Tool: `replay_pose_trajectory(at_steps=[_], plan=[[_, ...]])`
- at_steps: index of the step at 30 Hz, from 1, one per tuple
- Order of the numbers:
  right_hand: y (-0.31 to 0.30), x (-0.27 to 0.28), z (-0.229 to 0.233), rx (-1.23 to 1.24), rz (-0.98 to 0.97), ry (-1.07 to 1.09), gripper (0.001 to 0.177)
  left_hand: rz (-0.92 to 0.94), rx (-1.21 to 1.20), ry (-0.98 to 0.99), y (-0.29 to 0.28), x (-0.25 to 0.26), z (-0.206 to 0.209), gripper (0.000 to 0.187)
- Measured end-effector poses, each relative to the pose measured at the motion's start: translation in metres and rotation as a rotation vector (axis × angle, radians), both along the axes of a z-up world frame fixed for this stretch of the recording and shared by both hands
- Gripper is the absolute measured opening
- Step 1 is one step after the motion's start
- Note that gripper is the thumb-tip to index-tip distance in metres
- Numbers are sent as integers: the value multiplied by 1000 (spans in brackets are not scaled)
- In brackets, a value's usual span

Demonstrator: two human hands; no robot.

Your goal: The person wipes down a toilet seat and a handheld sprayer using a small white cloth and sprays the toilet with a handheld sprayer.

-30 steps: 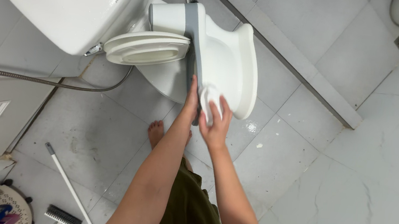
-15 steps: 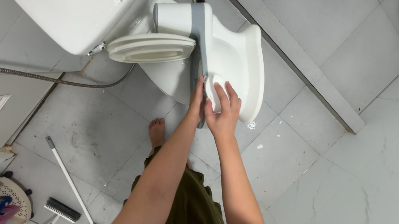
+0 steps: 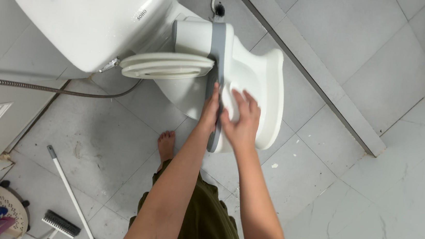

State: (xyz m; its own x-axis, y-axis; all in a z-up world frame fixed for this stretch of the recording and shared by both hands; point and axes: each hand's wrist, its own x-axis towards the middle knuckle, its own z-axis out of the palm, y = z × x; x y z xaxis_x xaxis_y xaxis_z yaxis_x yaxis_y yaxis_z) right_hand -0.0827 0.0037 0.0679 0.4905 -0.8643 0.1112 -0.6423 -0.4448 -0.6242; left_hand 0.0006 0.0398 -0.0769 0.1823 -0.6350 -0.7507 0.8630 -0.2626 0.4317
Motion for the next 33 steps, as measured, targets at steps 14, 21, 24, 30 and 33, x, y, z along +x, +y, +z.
replay_pose_trajectory(at_steps=[14, 21, 24, 30, 33], plan=[[-111, 65, -81, 122, -61, -117, 70, -55, 122, -252, -9, -5, 23, 74], [-129, 68, -77, 206, -124, 81, 66, 2, 122, -254, -15, -7, 24, 77], [-135, 54, -74, 241, -123, 204, 66, 6, 159, -256, -19, -10, 29, 79], [-136, 12, -62, 188, -223, 431, 69, -29, 191, -241, -19, -8, 42, 81], [-154, 25, -75, -171, -54, 457, 67, -19, 170, -233, -17, -7, 35, 82]])
